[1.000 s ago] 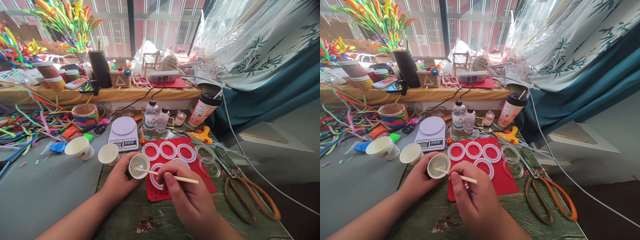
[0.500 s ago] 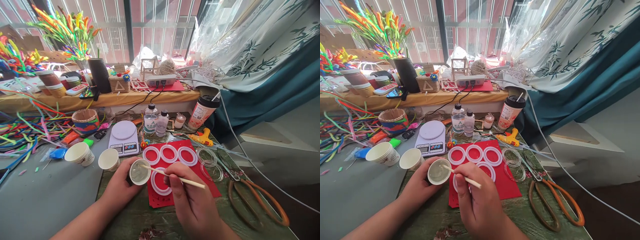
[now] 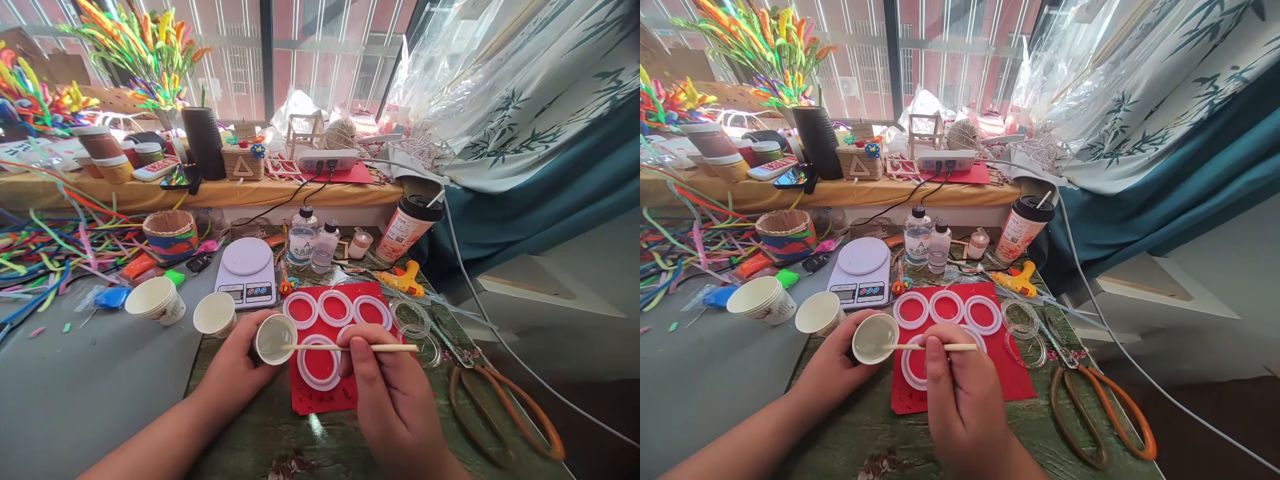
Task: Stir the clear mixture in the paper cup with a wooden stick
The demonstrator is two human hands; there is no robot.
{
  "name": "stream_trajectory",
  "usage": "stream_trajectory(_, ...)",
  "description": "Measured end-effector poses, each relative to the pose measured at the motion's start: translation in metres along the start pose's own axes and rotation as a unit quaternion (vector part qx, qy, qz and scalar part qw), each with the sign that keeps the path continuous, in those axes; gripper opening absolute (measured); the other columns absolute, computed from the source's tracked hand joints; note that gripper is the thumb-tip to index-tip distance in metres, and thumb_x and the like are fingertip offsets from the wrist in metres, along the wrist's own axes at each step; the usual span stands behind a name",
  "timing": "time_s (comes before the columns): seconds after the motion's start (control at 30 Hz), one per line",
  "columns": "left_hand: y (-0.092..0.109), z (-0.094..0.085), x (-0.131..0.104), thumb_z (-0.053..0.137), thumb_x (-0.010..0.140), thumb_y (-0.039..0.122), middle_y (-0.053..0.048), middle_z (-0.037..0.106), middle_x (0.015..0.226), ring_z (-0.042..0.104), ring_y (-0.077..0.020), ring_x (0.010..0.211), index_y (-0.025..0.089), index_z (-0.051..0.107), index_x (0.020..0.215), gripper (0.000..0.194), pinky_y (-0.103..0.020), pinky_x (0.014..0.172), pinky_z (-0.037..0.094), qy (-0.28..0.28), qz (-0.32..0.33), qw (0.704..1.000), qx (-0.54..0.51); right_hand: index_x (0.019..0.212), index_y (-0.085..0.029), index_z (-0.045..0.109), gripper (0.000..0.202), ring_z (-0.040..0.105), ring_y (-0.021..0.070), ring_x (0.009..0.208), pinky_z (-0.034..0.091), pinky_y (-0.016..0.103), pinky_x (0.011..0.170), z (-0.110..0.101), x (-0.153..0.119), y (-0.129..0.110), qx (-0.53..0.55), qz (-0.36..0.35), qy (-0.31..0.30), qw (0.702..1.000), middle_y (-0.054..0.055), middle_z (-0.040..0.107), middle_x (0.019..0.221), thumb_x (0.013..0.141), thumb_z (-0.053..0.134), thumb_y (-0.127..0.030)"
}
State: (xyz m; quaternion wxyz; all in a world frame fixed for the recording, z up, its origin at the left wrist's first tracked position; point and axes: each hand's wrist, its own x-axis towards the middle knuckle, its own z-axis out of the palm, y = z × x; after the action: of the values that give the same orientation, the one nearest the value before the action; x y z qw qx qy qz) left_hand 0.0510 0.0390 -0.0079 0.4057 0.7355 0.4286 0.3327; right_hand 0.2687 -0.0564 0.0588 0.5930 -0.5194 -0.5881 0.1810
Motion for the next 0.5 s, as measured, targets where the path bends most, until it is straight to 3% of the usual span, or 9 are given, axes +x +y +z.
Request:
stream_trajectory(0.17, -0.0011, -0.0002, 0.0005, 0.083, 0.091, 0.032, -0.010, 0.081, 0.141, 0.078, -0.0353, 0.129, 0.029, 0.074, 0.138, 0.048, -0.054, 0.113, 0.065, 0.001, 0.007, 1.000, 0.004, 0.110, -0.026, 0.073, 0.026, 0.067, 0.0167, 0.068, 0.056, 0.026, 0.062, -0.0008, 0.0004, -0.0009, 0.030, 0.012, -0.044, 0.999, 0.000, 0.071, 0.080, 0.122, 0.051, -0.029)
stream_trajectory(0.3, 0.0007, -0.0006, 0.0002, 0.082, 0.090, 0.030, -0.010, 0.080, 0.143, 0.078, -0.0348, 0.130, 0.029, 0.072, 0.140, 0.051, -0.054, 0.113, 0.064, -0.010, -0.003, 1.000, 0.004, 0.119, -0.028, 0.074, 0.021, 0.071, 0.0163, 0.079, 0.059, 0.027, 0.073, -0.0014, -0.0022, 0.0033, 0.002, -0.013, 0.005, 1.000, 0.002, 0.076, 0.095, 0.120, 0.054, -0.022)
stream_trajectory(0.4, 0.0031, -0.0010, 0.0003, 0.081, 0.091, 0.030, -0.011, 0.078, 0.144, 0.076, -0.0344, 0.132, 0.027, 0.070, 0.141, 0.052, -0.054, 0.116, 0.062, -0.021, -0.005, 1.000, -0.002, 0.119, -0.030, 0.073, 0.022, 0.070, 0.0160, 0.078, 0.059, 0.027, 0.072, -0.0023, -0.0042, 0.0054, 0.039, -0.015, -0.031, 0.999, 0.000, 0.073, 0.091, 0.120, 0.053, -0.022)
stream_trajectory(0.5, 0.0047, -0.0013, 0.0005, 0.081, 0.092, 0.031, -0.012, 0.078, 0.144, 0.076, -0.0339, 0.132, 0.026, 0.070, 0.141, 0.050, -0.053, 0.116, 0.062, -0.029, -0.006, 1.000, -0.008, 0.115, -0.028, 0.073, 0.022, 0.067, 0.0161, 0.077, 0.057, 0.028, 0.071, -0.0035, -0.0050, 0.0049, 0.040, -0.016, -0.010, 0.999, 0.001, 0.072, 0.092, 0.120, 0.053, -0.022)
